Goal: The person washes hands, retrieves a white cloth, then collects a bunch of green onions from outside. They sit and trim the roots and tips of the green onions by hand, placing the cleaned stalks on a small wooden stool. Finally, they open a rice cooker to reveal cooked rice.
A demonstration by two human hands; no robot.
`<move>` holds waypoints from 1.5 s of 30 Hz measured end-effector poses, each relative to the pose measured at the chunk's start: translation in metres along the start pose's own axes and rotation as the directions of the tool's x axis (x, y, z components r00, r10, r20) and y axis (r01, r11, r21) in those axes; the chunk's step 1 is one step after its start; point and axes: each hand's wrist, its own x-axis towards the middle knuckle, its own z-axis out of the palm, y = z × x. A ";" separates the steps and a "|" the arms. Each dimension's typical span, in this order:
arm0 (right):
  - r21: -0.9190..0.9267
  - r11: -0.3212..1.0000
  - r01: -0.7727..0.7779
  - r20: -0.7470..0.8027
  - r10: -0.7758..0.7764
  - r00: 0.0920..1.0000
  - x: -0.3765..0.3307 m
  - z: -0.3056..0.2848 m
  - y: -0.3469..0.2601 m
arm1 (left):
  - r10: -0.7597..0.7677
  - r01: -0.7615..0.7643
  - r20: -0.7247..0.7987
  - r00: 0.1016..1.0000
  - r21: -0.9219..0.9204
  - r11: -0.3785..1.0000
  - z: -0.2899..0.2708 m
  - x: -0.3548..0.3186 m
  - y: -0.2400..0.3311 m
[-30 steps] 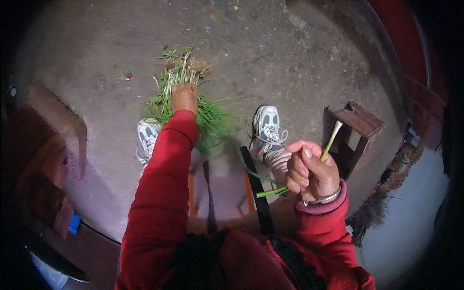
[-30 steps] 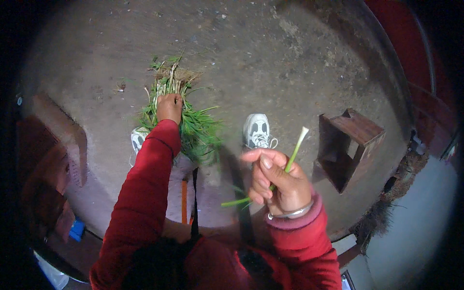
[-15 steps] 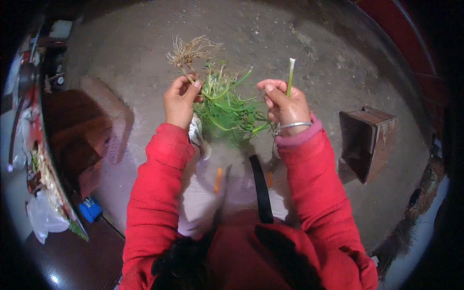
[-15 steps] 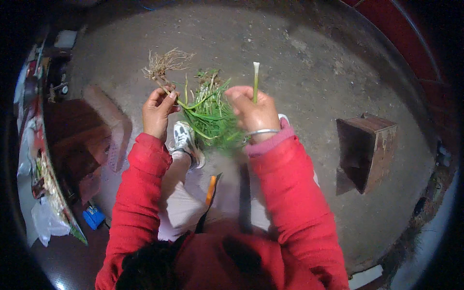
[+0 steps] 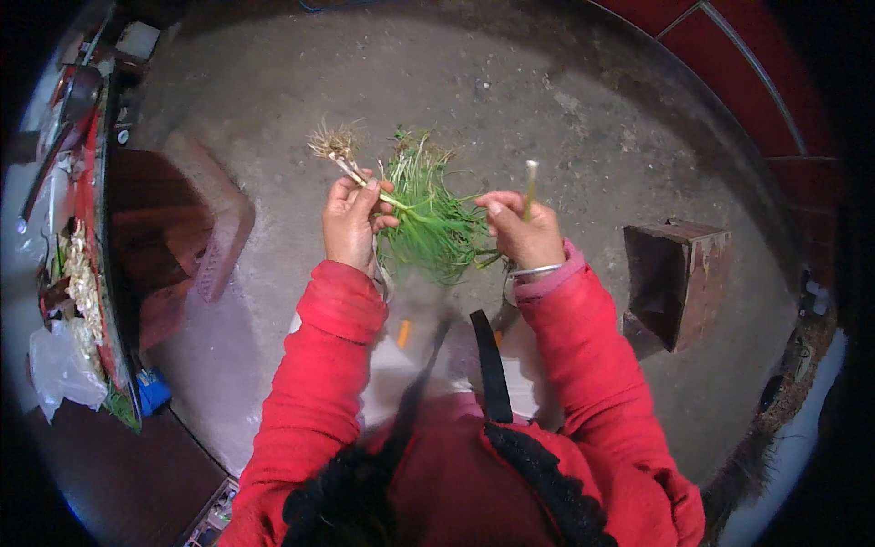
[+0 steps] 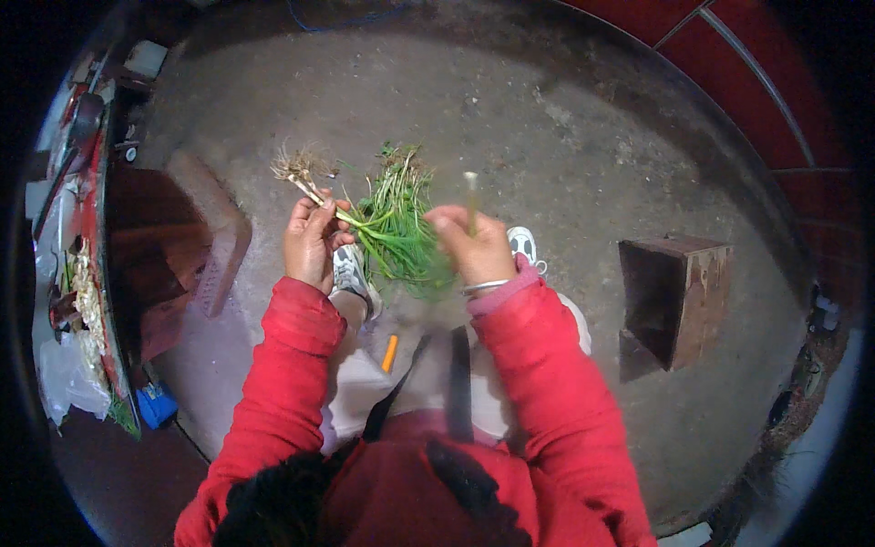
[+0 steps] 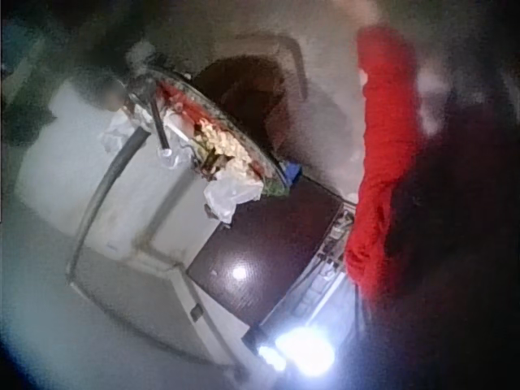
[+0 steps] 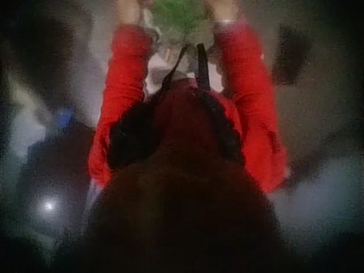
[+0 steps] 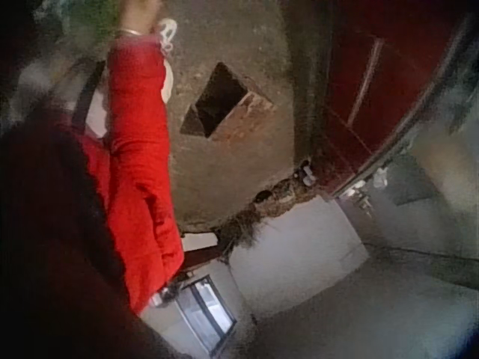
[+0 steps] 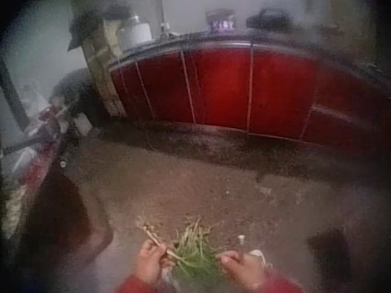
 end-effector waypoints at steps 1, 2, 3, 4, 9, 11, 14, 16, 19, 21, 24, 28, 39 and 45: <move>-0.141 0.986 0.083 0.025 -0.081 0.996 0.009 0.001 0.006 | -0.069 0.069 -0.035 0.997 -0.012 0.998 0.000 0.004 -0.003; -0.249 0.953 0.174 0.069 -0.162 0.984 0.019 0.004 0.011 | -0.019 0.020 0.048 0.999 -0.028 0.999 0.000 0.008 -0.005; -0.347 0.901 0.259 0.125 -0.230 0.965 0.028 0.009 0.017 | -0.025 0.026 0.073 0.997 -0.016 1.000 0.001 0.010 -0.006; -0.467 0.842 0.271 0.160 -0.221 0.962 0.033 0.015 0.022 | 0.003 -0.001 0.129 0.992 -0.019 1.000 0.000 0.013 -0.006; -0.389 0.756 0.526 0.314 -0.428 0.847 0.049 0.033 0.026 | -0.084 0.081 0.106 0.991 0.031 0.996 0.003 0.026 0.000; -0.392 0.814 0.429 0.294 -0.332 0.897 0.051 0.038 0.024 | -0.098 0.095 0.123 0.988 0.029 0.995 0.005 0.030 0.001; -0.219 0.952 0.212 0.251 -0.154 0.955 0.055 0.041 0.021 | -0.133 0.133 0.169 0.977 0.015 0.991 0.005 0.034 0.002; -0.063 0.998 0.004 0.243 0.011 0.970 0.057 0.040 0.017 | -0.146 0.151 0.218 0.965 -0.003 0.989 0.004 0.035 0.002; 0.093 0.966 -0.243 0.278 0.209 0.938 0.055 0.033 0.009 | -0.122 0.125 0.244 0.962 0.000 0.992 0.001 0.034 0.002; 0.130 0.941 -0.313 0.316 0.260 0.913 0.054 0.030 0.004 | -0.122 0.116 0.251 0.960 0.037 0.993 0.000 0.034 0.002; 0.182 0.933 -0.311 0.295 0.250 0.922 0.052 0.028 0.002 | -0.098 0.077 0.224 0.970 0.101 0.992 0.000 0.034 0.002; 0.168 0.945 -0.281 0.153 0.257 0.954 0.058 0.012 0.001 | -0.030 0.011 0.095 0.995 0.190 0.982 -0.002 0.039 0.002; 0.221 0.949 -0.224 0.160 0.191 0.968 0.059 -0.011 -0.005 | 0.363 -0.229 0.007 0.932 0.787 0.573 0.001 0.054 -0.003; 0.193 0.934 -0.300 0.247 0.250 0.936 0.052 0.000 -0.010 | 0.424 -0.668 0.519 0.742 0.618 0.413 0.026 0.027 -0.009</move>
